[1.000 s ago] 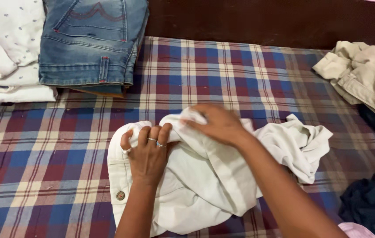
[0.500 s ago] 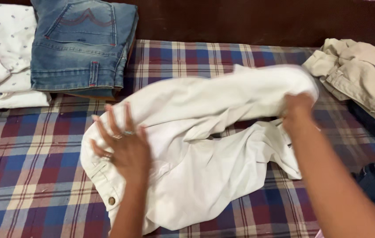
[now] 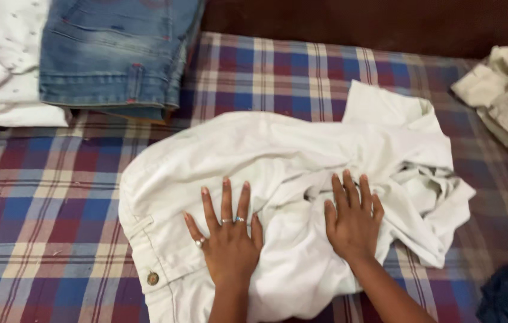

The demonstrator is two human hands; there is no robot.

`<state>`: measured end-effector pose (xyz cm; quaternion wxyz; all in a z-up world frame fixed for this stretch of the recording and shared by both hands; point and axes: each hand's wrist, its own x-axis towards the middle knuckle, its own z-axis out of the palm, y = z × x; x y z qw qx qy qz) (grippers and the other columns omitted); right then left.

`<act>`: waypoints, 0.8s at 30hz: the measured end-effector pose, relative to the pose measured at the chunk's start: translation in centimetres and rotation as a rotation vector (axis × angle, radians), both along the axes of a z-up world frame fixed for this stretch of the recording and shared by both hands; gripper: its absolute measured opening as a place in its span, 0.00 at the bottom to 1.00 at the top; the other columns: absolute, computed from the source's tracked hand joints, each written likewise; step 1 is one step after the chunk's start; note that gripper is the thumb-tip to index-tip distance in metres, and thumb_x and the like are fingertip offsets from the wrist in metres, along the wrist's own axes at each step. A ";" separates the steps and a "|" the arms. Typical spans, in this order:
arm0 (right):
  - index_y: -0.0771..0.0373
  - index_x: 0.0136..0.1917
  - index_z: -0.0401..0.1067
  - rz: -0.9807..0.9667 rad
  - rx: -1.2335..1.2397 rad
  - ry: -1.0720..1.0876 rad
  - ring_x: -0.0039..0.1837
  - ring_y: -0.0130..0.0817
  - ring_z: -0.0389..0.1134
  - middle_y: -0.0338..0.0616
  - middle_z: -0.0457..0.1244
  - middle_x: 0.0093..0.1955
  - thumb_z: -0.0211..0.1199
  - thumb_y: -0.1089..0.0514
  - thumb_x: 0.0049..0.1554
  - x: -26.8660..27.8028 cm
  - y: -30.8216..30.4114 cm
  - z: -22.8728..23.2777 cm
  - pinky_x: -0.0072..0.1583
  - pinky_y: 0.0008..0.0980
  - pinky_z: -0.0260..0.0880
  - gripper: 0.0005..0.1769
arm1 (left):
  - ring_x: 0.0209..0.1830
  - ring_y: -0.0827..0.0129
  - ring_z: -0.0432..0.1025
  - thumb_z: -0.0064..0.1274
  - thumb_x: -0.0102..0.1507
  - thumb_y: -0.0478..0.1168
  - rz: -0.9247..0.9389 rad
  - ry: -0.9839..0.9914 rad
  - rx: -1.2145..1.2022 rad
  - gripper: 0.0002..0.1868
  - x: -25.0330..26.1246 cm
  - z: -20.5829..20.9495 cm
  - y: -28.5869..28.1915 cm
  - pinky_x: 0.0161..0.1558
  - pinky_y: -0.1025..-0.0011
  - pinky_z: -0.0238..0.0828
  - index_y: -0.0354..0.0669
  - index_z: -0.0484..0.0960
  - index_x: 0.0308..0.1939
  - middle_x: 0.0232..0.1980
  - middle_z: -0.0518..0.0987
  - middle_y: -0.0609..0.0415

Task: The person folds a pair of blue jeans and then spreads out and buttons a pair of white pants on a bed.

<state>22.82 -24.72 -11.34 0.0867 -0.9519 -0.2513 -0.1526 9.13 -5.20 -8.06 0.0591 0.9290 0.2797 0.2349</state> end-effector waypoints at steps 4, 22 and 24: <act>0.49 0.80 0.57 -0.004 0.014 -0.005 0.85 0.46 0.41 0.42 0.50 0.83 0.44 0.42 0.65 -0.7 -0.3 0.1 0.78 0.54 0.38 0.32 | 0.82 0.53 0.47 0.45 0.65 0.53 0.005 -0.031 -0.007 0.33 -0.4 0.3 -0.3 0.75 0.35 0.29 0.70 0.61 0.77 0.82 0.55 0.61; 0.47 0.80 0.56 0.010 0.027 0.026 0.85 0.45 0.41 0.41 0.49 0.83 0.41 0.43 0.65 -1.2 -1.3 -0.3 0.78 0.52 0.38 0.31 | 0.81 0.50 0.44 0.47 0.64 0.52 -0.055 -0.008 -0.037 0.35 -0.7 0.3 -0.1 0.72 0.33 0.31 0.63 0.62 0.76 0.81 0.53 0.57; 0.47 0.80 0.55 0.009 0.019 0.019 0.85 0.45 0.41 0.41 0.49 0.83 0.40 0.43 0.66 -1.7 -1.3 -0.4 0.78 0.52 0.38 0.31 | 0.81 0.49 0.44 0.47 0.64 0.51 -0.064 -0.006 -0.039 0.35 -1.0 0.3 0.3 0.72 0.33 0.31 0.63 0.61 0.76 0.81 0.53 0.56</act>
